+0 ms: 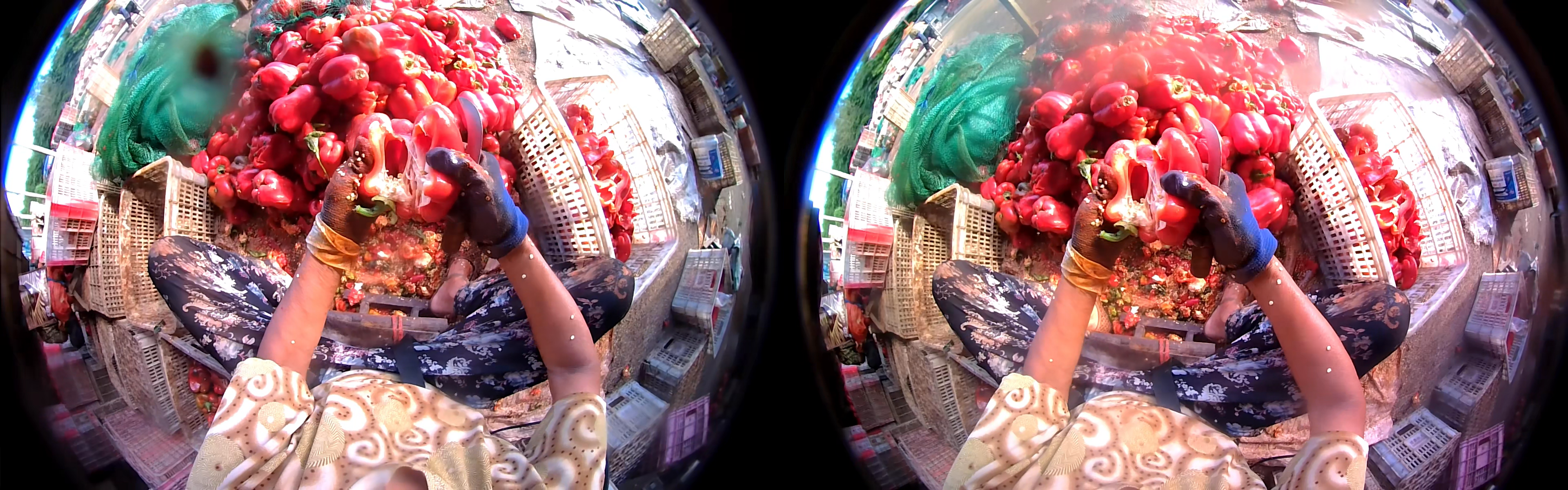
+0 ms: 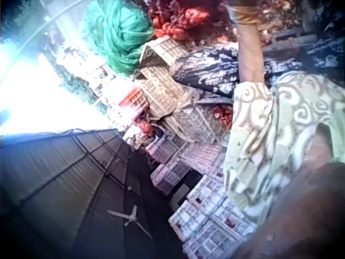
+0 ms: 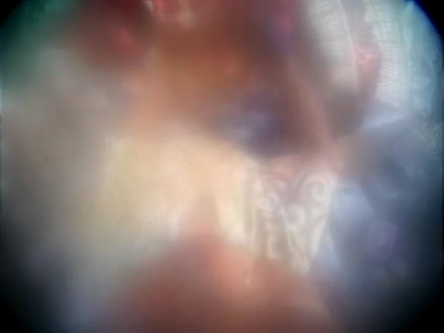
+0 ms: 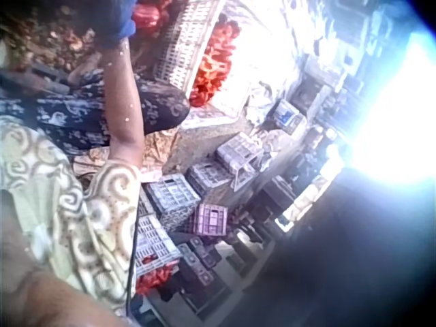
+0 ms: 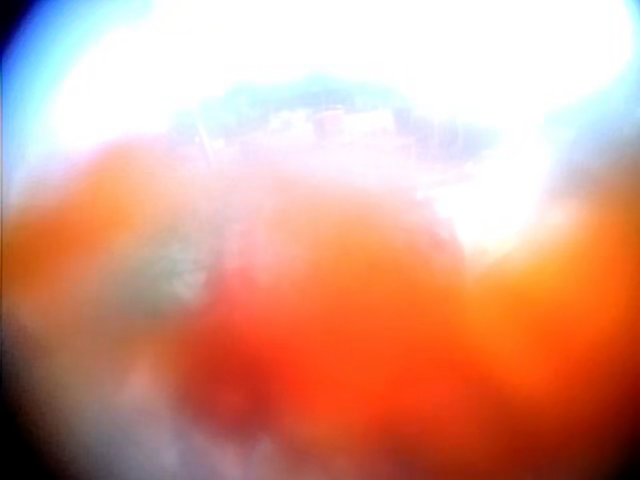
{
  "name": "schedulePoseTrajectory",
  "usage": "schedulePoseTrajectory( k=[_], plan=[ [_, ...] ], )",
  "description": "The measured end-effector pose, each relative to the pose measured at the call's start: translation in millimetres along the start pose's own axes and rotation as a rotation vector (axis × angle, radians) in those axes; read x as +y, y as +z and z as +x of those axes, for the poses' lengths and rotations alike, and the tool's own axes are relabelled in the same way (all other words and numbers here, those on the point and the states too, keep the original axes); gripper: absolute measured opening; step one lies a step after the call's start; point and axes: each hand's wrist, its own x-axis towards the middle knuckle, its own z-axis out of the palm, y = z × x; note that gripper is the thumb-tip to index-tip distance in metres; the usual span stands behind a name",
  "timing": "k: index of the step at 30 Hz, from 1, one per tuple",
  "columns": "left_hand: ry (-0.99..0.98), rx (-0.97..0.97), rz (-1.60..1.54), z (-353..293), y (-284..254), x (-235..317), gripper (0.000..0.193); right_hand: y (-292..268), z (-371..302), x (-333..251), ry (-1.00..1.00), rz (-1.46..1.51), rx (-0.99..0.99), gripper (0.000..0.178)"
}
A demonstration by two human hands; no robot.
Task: The person is seeding red bell peppers by hand using a knife, cutting them open and removing the cores and seeds before placing the cleaned peppers into a plastic crate.
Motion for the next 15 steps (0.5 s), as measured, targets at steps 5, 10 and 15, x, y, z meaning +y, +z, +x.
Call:
schedulePoseTrajectory(
  k=[5,10,15],
  plan=[
    [-0.102,0.161,0.255,-15.1,3.6,10.2,0.039,5.7,2.3,6.2,-0.254,-0.111,0.038,0.029],
    [0.161,0.273,0.690,-13.0,5.7,-3.4,0.023,6.8,4.4,27.1,-0.281,0.074,-0.142,0.038],
    [0.323,0.099,0.691,-8.2,-23.7,-5.9,0.028,7.6,-0.8,30.1,-0.766,-0.682,-0.224,0.056]
  ],
)
